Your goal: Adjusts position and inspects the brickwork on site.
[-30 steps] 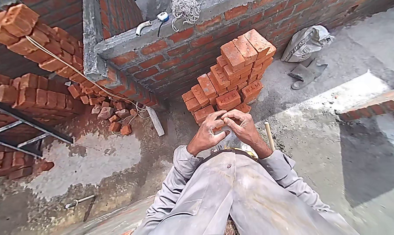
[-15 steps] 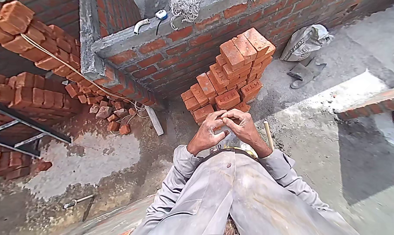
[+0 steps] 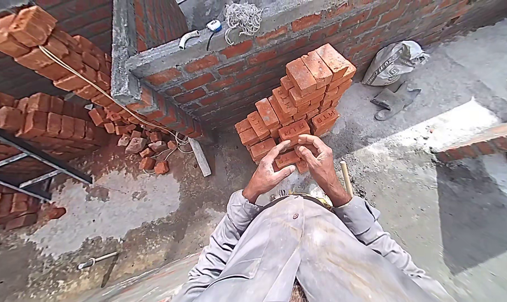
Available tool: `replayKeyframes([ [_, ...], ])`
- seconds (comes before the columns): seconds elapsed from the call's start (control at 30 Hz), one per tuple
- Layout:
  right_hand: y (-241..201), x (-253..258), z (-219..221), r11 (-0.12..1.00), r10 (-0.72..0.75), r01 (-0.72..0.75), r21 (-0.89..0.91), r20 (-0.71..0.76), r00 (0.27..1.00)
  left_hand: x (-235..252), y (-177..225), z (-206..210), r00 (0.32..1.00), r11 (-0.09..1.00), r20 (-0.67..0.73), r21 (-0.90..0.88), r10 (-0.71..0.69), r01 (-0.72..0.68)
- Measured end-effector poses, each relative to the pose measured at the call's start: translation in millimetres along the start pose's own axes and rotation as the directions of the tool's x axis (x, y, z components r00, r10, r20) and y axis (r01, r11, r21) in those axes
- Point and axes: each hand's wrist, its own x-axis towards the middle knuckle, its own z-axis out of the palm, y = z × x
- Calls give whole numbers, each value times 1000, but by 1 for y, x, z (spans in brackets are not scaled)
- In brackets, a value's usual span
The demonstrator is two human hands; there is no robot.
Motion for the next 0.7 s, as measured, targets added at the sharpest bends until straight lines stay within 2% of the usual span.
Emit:
replayKeyframes([
  [0.07,0,1,-2,1000,17,-16,6,-20,1000,1,-2,-1,1000,999,-23,-37,-20,19],
  [0.17,2,0,0,1000,18,-18,2,22,1000,1,-1,0,999,999,-20,-25,-44,43],
  [0.33,9,1,3,997,-76,75,11,96,992,-3,-11,2,996,996,-87,-88,11,-19],
  [0.5,12,-3,1,998,-50,53,-25,125,991,-15,-31,11,984,977,-71,-151,-161,149],
  [0.6,16,-5,-5,996,-52,68,-52,260,964,-20,-41,20,977,929,-10,-311,-214,200],
  [0.7,18,-10,-15,996,-75,92,-17,446,892,-15,-33,37,955,797,37,-543,-294,266],
])
